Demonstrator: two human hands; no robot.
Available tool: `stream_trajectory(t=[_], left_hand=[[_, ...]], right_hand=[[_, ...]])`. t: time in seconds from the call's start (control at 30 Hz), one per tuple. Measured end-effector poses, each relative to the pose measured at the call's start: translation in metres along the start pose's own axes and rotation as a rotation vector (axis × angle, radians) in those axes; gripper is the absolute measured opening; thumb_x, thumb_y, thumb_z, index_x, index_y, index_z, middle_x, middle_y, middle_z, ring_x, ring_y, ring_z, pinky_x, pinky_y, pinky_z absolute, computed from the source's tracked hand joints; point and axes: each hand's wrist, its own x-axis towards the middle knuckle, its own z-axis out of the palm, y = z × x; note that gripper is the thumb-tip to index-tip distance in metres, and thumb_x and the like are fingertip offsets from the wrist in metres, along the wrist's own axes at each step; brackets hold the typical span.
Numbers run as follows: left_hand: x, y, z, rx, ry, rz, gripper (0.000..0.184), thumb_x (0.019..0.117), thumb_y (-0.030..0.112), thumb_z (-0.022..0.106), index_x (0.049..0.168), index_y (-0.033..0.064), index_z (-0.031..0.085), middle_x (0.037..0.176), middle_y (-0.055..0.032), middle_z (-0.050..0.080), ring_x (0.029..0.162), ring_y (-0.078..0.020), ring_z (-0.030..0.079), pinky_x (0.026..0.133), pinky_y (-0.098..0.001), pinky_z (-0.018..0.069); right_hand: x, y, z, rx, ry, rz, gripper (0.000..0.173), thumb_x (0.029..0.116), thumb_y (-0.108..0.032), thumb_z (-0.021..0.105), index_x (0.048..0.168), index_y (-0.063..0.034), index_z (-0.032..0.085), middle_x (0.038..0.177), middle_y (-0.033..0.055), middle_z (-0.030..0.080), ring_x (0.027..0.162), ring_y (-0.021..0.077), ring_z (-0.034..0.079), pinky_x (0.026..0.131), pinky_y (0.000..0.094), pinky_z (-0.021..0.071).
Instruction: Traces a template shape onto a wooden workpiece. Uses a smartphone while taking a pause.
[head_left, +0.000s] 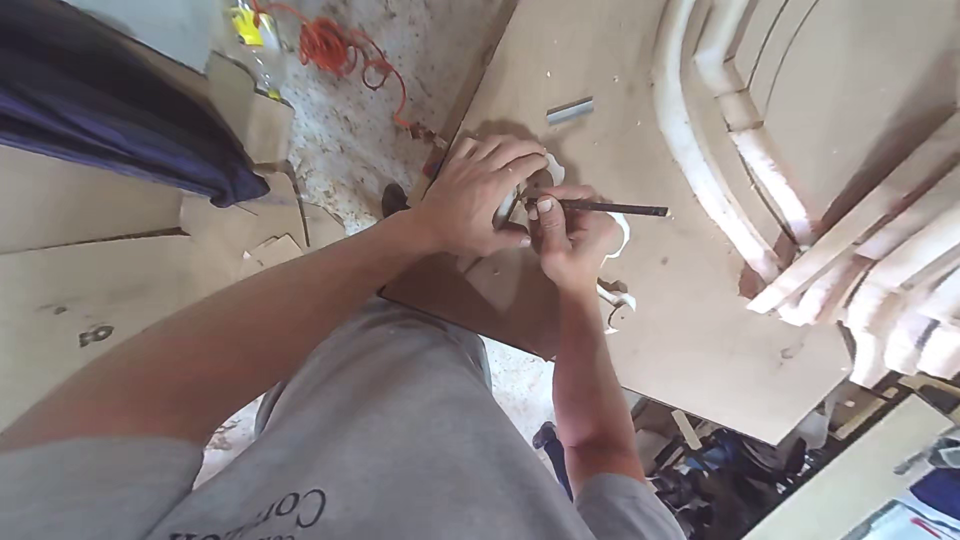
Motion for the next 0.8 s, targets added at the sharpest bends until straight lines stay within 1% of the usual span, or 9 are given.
stream_trajectory(t=[0.13, 0.2, 0.37, 0.47, 0.57, 0.63, 0.73, 0.8], left_hand=[[0.0004, 0.001, -0.0003, 0.005, -0.001, -0.008, 0.088, 0.0772, 0.065, 0.073, 0.146, 0.0129, 0.054, 0.153, -0.0059, 0.052, 0.142, -0.0278, 0.045, 0.115, -0.053, 0.0336], [0.0005, 0.0011, -0.0002, 0.001, 0.004, -0.005, 0.087, 0.0773, 0.064, 0.073, 0.145, 0.013, 0.055, 0.152, -0.0056, 0.052, 0.141, -0.0273, 0.046, 0.114, -0.0528, 0.0338], [0.0001, 0.0005, -0.0009, -0.007, 0.001, -0.006, 0.087, 0.0779, 0.064, 0.072, 0.146, 0.0132, 0.054, 0.154, -0.0049, 0.051, 0.142, -0.0263, 0.045, 0.115, -0.0522, 0.0332], [-0.0001, 0.0, 0.0, -0.002, 0.006, -0.005, 0.088, 0.0777, 0.065, 0.072, 0.146, 0.0132, 0.054, 0.153, -0.0044, 0.051, 0.142, -0.0266, 0.045, 0.114, -0.0527, 0.0337], [0.0001, 0.0004, 0.0007, 0.001, 0.007, -0.002, 0.088, 0.0774, 0.066, 0.072, 0.145, 0.0131, 0.054, 0.153, -0.0046, 0.052, 0.142, -0.0265, 0.045, 0.114, -0.0526, 0.0339], [0.0008, 0.0005, -0.0007, -0.005, 0.0, -0.008, 0.088, 0.0778, 0.065, 0.072, 0.146, 0.0131, 0.054, 0.153, -0.0046, 0.051, 0.142, -0.0266, 0.045, 0.114, -0.0526, 0.0335], [0.0001, 0.0015, -0.0009, -0.003, -0.006, -0.011, 0.088, 0.0775, 0.065, 0.073, 0.146, 0.0136, 0.054, 0.153, -0.0046, 0.052, 0.142, -0.0263, 0.045, 0.115, -0.0524, 0.0332], [0.0007, 0.0021, -0.0021, -0.008, -0.018, -0.017, 0.087, 0.0777, 0.064, 0.073, 0.146, 0.014, 0.053, 0.153, -0.0042, 0.051, 0.143, -0.026, 0.044, 0.116, -0.0519, 0.0322]], right_hand=[[-0.0002, -0.0003, 0.0006, -0.064, 0.024, 0.007, 0.017, 0.1046, -0.013, 0.057, 0.11, 0.0007, 0.065, 0.084, 0.0057, 0.068, 0.06, 0.0076, 0.061, 0.051, 0.025, 0.054], [-0.0001, 0.0002, 0.0005, -0.036, 0.049, -0.012, 0.017, 0.1048, -0.012, 0.056, 0.109, 0.0019, 0.064, 0.08, 0.0049, 0.067, 0.058, 0.0067, 0.06, 0.05, 0.024, 0.0531], [0.0012, 0.0017, 0.0013, -0.027, 0.012, -0.028, 0.016, 0.1041, -0.012, 0.057, 0.107, 0.002, 0.065, 0.083, 0.0052, 0.068, 0.062, 0.0065, 0.062, 0.054, 0.0243, 0.055], [0.0006, 0.0009, 0.0015, -0.057, 0.03, -0.019, 0.017, 0.1045, -0.011, 0.056, 0.109, 0.0031, 0.065, 0.084, 0.0053, 0.069, 0.062, 0.0059, 0.061, 0.053, 0.0233, 0.0539], [0.0003, 0.0006, 0.001, -0.054, 0.023, -0.023, 0.016, 0.1036, -0.01, 0.058, 0.107, 0.0031, 0.065, 0.084, 0.0058, 0.069, 0.062, 0.0061, 0.062, 0.054, 0.0231, 0.0546], [0.0011, 0.0004, 0.0014, -0.051, 0.035, -0.031, 0.016, 0.1034, -0.009, 0.058, 0.108, 0.0035, 0.065, 0.082, 0.0053, 0.069, 0.061, 0.0055, 0.061, 0.053, 0.0226, 0.0538], [-0.0003, 0.001, 0.0024, -0.039, 0.039, -0.022, 0.016, 0.1034, -0.01, 0.058, 0.108, 0.0033, 0.066, 0.082, 0.0056, 0.068, 0.06, 0.0064, 0.061, 0.052, 0.024, 0.054], [0.0003, 0.0049, 0.0026, -0.01, 0.045, -0.046, 0.015, 0.1022, -0.008, 0.059, 0.106, 0.0037, 0.066, 0.084, 0.0062, 0.07, 0.063, 0.0069, 0.063, 0.054, 0.0256, 0.0558]])
